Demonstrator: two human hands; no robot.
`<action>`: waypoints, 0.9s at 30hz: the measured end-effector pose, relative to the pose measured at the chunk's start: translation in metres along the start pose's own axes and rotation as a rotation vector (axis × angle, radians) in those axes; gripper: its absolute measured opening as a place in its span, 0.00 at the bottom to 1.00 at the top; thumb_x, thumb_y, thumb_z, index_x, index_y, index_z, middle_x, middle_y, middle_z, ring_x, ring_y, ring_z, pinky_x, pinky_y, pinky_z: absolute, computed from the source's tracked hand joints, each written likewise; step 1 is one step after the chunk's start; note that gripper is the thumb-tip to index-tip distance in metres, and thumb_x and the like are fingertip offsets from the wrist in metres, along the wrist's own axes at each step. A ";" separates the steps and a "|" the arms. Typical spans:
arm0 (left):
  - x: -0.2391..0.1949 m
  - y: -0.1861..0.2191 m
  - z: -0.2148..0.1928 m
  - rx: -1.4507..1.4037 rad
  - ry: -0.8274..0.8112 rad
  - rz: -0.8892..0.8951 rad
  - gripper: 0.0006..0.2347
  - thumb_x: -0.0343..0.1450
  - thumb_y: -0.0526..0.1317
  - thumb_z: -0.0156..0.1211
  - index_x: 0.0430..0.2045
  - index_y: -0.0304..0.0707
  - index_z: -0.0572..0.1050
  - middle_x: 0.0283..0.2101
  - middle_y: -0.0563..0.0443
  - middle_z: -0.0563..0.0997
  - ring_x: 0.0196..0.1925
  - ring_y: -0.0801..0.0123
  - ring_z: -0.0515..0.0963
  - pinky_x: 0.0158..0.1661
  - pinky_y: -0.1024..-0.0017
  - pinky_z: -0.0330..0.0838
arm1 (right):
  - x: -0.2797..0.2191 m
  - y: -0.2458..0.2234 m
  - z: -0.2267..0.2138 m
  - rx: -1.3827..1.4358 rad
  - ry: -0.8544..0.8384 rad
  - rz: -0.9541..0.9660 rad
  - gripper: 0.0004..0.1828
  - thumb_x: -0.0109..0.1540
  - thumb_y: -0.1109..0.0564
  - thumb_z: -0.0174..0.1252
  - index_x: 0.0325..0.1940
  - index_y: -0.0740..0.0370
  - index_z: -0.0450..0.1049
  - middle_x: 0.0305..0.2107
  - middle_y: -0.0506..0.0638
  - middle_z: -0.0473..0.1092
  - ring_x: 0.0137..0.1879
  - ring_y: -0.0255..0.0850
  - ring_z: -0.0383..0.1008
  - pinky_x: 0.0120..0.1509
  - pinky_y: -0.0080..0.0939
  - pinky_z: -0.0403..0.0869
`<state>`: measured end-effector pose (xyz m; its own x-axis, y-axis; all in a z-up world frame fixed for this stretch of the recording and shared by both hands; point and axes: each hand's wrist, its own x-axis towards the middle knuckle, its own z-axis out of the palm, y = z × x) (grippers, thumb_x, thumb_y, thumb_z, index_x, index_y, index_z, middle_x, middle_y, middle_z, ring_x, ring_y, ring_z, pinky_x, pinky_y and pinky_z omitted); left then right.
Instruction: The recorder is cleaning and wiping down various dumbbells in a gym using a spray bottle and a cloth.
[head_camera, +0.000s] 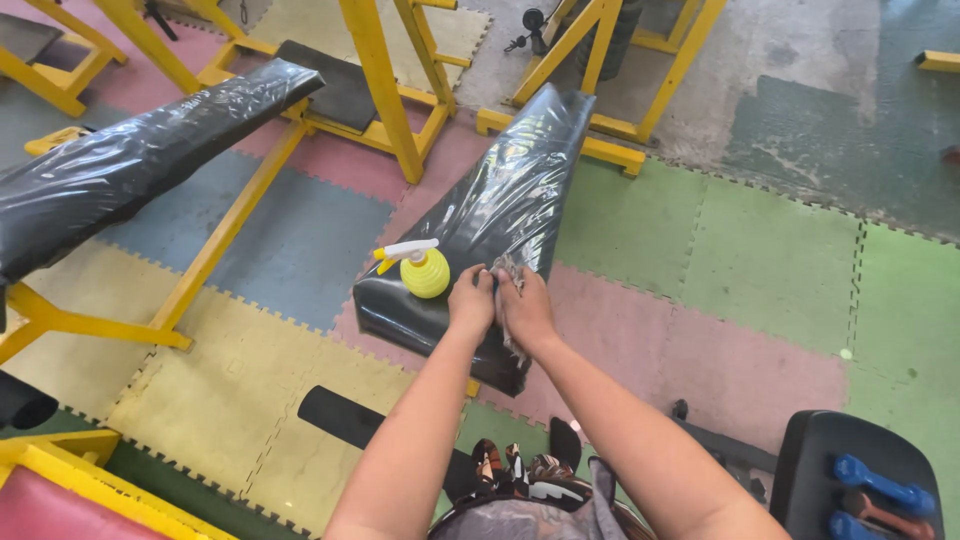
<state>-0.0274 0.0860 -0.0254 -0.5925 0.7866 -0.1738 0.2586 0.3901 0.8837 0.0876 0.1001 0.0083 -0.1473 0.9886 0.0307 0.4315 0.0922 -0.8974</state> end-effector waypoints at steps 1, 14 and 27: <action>0.003 0.000 0.002 -0.001 -0.001 0.004 0.17 0.73 0.46 0.54 0.52 0.36 0.78 0.49 0.34 0.82 0.52 0.47 0.82 0.53 0.59 0.73 | 0.002 -0.013 -0.006 0.001 0.003 -0.002 0.22 0.68 0.43 0.56 0.45 0.68 0.74 0.41 0.63 0.72 0.48 0.55 0.73 0.54 0.53 0.70; -0.010 0.034 0.018 0.204 -0.069 0.032 0.17 0.74 0.50 0.44 0.50 0.47 0.77 0.47 0.32 0.81 0.53 0.39 0.78 0.53 0.50 0.71 | 0.031 0.092 -0.004 0.571 0.120 0.421 0.27 0.69 0.36 0.49 0.47 0.62 0.77 0.36 0.51 0.77 0.42 0.41 0.76 0.47 0.42 0.74; 0.000 0.039 -0.003 0.173 -0.210 -0.095 0.24 0.76 0.58 0.37 0.37 0.49 0.85 0.45 0.41 0.85 0.52 0.46 0.81 0.53 0.55 0.72 | -0.012 0.061 -0.010 1.187 -0.263 0.629 0.15 0.73 0.42 0.53 0.40 0.53 0.68 0.22 0.44 0.66 0.24 0.37 0.67 0.26 0.41 0.69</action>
<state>-0.0198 0.0993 0.0104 -0.4543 0.8172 -0.3546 0.3462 0.5288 0.7749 0.1245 0.0948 -0.0423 -0.4325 0.7615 -0.4828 -0.5077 -0.6482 -0.5675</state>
